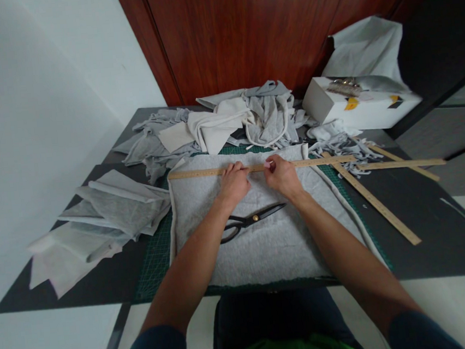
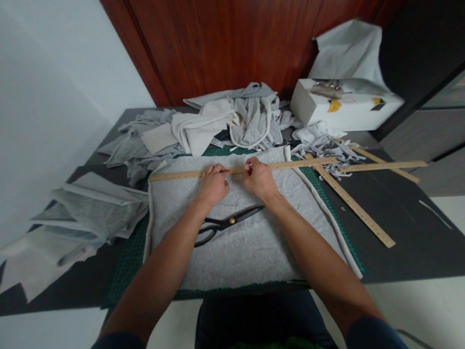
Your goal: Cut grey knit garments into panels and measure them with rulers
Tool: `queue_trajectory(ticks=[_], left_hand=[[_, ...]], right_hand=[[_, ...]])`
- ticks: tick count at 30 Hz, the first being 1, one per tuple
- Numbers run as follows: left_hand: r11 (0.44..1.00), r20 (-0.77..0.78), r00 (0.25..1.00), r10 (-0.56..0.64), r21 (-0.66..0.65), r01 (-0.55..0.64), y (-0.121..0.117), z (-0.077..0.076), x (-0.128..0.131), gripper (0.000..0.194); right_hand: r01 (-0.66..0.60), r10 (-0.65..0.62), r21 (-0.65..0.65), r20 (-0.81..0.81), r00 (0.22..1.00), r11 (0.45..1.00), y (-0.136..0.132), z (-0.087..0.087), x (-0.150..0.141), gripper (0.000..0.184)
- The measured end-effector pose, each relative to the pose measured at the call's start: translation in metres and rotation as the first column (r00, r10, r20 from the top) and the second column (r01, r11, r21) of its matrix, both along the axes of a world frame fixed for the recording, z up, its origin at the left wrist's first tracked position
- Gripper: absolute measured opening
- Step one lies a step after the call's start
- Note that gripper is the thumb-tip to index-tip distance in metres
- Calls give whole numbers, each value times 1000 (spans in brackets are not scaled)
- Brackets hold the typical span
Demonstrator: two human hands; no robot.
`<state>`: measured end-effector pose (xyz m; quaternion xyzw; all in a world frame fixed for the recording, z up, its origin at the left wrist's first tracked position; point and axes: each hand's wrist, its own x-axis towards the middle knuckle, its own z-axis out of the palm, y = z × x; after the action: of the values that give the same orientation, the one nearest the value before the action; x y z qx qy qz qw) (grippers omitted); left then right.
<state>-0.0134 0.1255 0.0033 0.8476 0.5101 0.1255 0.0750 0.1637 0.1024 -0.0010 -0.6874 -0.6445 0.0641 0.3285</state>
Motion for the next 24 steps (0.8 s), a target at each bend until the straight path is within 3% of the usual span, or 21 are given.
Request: queue_trajectory(ticks=[6, 12, 17, 24], left_hand=[[1000, -18, 1000, -5, 31, 5, 3, -3, -1, 46], [998, -51, 999, -8, 59, 11, 2, -1, 0, 45], [996, -111, 994, 2, 86, 7, -5, 3, 5, 49], [998, -223, 975, -20, 60, 34, -9, 10, 8, 46]], right_hand=[[127, -127, -91, 3, 992, 988, -15, 15, 67, 23], [212, -216, -173, -2, 976, 962, -56, -5, 115, 19], [208, -202, -136, 57, 978, 969, -71, -23, 127, 14], [146, -94, -149, 310, 946, 978, -75, -19, 117, 19]])
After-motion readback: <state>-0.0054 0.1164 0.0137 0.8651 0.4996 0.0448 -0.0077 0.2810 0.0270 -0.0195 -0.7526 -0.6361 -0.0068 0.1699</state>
